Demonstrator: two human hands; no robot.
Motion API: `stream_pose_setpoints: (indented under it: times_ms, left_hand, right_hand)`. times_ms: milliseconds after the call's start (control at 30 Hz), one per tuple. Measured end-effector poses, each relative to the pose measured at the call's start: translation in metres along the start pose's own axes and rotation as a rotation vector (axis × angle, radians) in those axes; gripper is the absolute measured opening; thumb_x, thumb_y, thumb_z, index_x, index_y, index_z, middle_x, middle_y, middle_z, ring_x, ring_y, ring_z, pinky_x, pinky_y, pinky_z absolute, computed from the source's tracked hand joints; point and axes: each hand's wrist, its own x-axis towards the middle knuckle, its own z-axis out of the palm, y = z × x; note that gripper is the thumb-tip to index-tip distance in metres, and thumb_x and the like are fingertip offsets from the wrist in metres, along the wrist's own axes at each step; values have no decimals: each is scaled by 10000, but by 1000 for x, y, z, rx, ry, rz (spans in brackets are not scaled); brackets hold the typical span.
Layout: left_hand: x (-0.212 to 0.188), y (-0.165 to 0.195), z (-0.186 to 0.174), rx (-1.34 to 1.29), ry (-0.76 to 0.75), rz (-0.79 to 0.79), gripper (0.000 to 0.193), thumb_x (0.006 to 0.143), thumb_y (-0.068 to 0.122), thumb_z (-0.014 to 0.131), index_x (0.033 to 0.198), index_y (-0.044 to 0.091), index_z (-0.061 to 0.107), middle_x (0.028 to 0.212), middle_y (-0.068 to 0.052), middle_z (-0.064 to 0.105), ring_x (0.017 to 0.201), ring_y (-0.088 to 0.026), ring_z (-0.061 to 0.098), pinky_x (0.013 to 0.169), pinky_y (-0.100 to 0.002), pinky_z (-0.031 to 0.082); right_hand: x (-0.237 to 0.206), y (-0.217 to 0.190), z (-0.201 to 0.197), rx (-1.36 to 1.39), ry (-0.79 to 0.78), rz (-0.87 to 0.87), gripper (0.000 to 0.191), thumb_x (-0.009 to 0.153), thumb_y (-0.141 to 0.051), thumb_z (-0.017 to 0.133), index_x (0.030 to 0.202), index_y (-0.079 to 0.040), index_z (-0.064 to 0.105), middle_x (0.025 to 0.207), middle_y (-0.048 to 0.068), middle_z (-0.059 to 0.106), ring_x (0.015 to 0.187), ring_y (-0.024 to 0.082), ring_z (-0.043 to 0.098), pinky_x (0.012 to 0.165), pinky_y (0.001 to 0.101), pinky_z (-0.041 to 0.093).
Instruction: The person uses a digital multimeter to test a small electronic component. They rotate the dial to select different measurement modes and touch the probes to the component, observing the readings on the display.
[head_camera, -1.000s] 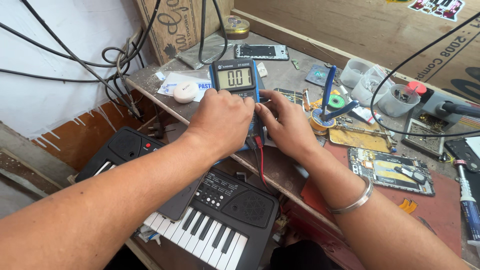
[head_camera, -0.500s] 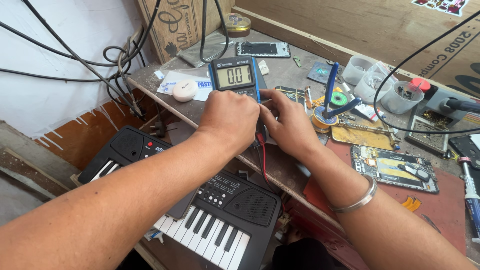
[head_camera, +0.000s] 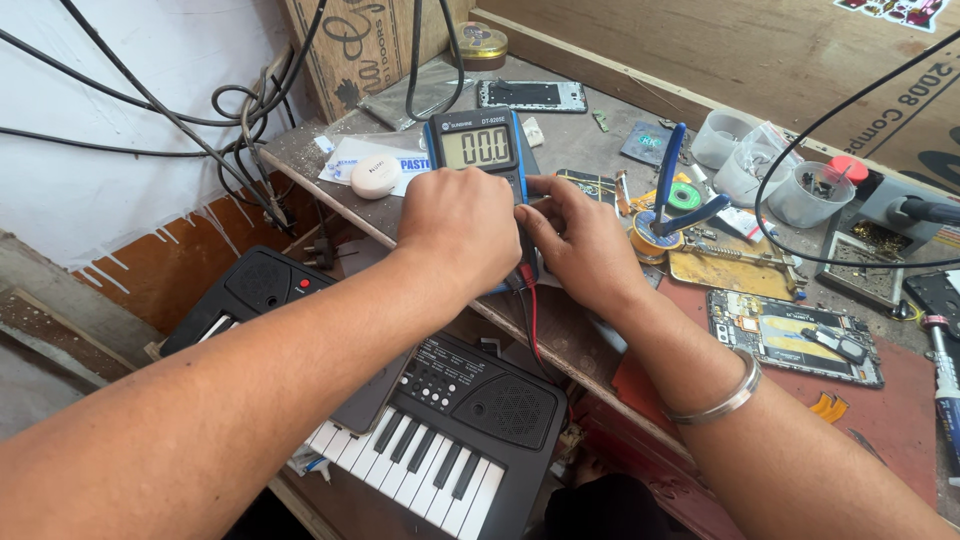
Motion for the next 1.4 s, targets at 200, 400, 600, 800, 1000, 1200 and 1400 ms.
stream_pose_setpoints:
  times_ms: [200, 400, 600, 800, 1000, 1200, 1400]
  left_hand:
    - [0, -2, -6, -111, -31, -120, 231, 857, 267, 700, 842, 51, 783, 854, -187, 751, 867, -353, 743, 785, -447, 578]
    - [2, -1, -12, -227, -63, -261, 269, 843, 309, 727, 910, 54, 778, 936, -200, 749, 957, -351, 729, 833, -447, 568]
    - [3, -2, -15, -272, -137, -321, 304, 863, 329, 715, 959, 44, 764, 974, -189, 757, 1001, -333, 734, 866, -436, 568]
    - [-3, -14, -25, -144, -85, -168, 355, 908, 378, 702, 947, 32, 771, 963, -210, 742, 971, -370, 719, 867, -461, 558]
    - [7, -41, -41, 21, 102, 533, 194, 883, 278, 721, 1004, 142, 789, 944, -93, 724, 980, -312, 698, 822, -454, 556]
    - [8, -55, -27, 142, 98, 840, 198, 793, 180, 739, 965, 251, 807, 1038, -14, 667, 1088, -234, 611, 891, -409, 500]
    - [7, -60, -18, 250, 175, 852, 129, 786, 279, 747, 895, 261, 814, 1001, 20, 656, 1090, -199, 593, 879, -398, 472]
  right_hand:
    - [1, 1, 0, 20, 4, -22, 398, 970, -229, 676, 1287, 2, 610, 992, 126, 791, 829, 170, 772, 712, 324, 587]
    - [0, -1, 1, -15, 10, 0, 384, 974, -223, 679, 1282, -1, 622, 974, 125, 794, 798, 170, 763, 707, 322, 578]
    - [0, -2, 1, 9, 6, 46, 381, 964, -222, 680, 1278, -13, 626, 972, 118, 798, 789, 161, 759, 676, 322, 577]
    - [0, -4, -1, 44, -15, 16, 381, 969, -199, 672, 1293, -7, 611, 986, 123, 795, 824, 158, 767, 673, 318, 582]
    - [0, -1, 2, 31, 3, -64, 348, 993, -193, 677, 1274, 2, 611, 979, 102, 787, 816, 116, 752, 688, 293, 581]
    - [-1, -6, 1, 48, -34, 24, 358, 990, -195, 648, 1301, -23, 604, 950, 82, 787, 722, 118, 698, 602, 300, 547]
    - [-1, -8, 0, 44, -30, -8, 359, 990, -200, 660, 1296, -21, 606, 960, 80, 788, 761, 103, 721, 626, 295, 554]
